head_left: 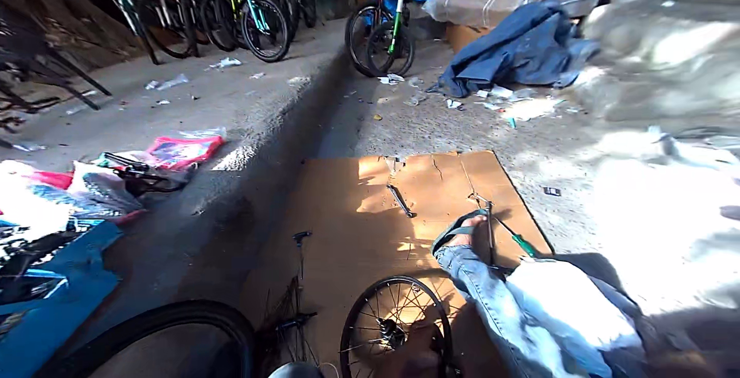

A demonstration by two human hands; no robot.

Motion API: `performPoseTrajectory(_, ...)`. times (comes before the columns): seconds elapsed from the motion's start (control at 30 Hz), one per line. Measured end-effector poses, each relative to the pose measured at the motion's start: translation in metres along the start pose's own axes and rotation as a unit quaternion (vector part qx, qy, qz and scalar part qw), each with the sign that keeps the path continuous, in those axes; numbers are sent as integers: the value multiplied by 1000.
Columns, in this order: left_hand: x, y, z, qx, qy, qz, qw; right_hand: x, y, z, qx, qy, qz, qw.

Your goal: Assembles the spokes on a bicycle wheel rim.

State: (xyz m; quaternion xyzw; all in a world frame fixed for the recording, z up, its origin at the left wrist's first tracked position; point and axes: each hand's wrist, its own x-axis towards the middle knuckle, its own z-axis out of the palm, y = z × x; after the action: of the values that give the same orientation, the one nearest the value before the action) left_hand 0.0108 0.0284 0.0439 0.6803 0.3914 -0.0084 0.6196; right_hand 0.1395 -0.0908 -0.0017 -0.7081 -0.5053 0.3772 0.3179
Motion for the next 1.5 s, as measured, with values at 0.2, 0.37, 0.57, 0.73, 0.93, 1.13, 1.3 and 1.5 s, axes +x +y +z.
performPoseTrajectory(0.2, 21, -38, 2, 13, -1, 3, 1000, 2, 13, 10, 21, 26, -1, 999)
performPoseTrajectory(0.37, 24, -39, 13, 135, 81, 10, 987, 2, 3, 8, -31, 30, 10, 999)
performPoseTrajectory(0.57, -15, -19, 32, 205, 443, -217, 845, -2, 5, 16, 68, 113, -2, 991)
performPoseTrajectory(0.73, -36, -35, 25, 88, 351, -406, 839, -3, 4, 12, 147, 61, -52, 986)
performPoseTrajectory(0.93, -20, -28, 42, -238, 305, -249, 888, -3, -4, 9, 131, -21, 11, 991)
performPoseTrajectory(1.13, -18, -32, 44, -289, 344, -251, 857, 7, -6, 6, 35, -85, 39, 995)
performPoseTrajectory(1.3, -30, -52, 10, 27, 432, -349, 831, 8, -1, 14, 89, -22, 24, 996)
performPoseTrajectory(1.5, -34, -78, -8, 201, 380, -402, 809, 12, 0, 11, 123, -23, 52, 991)
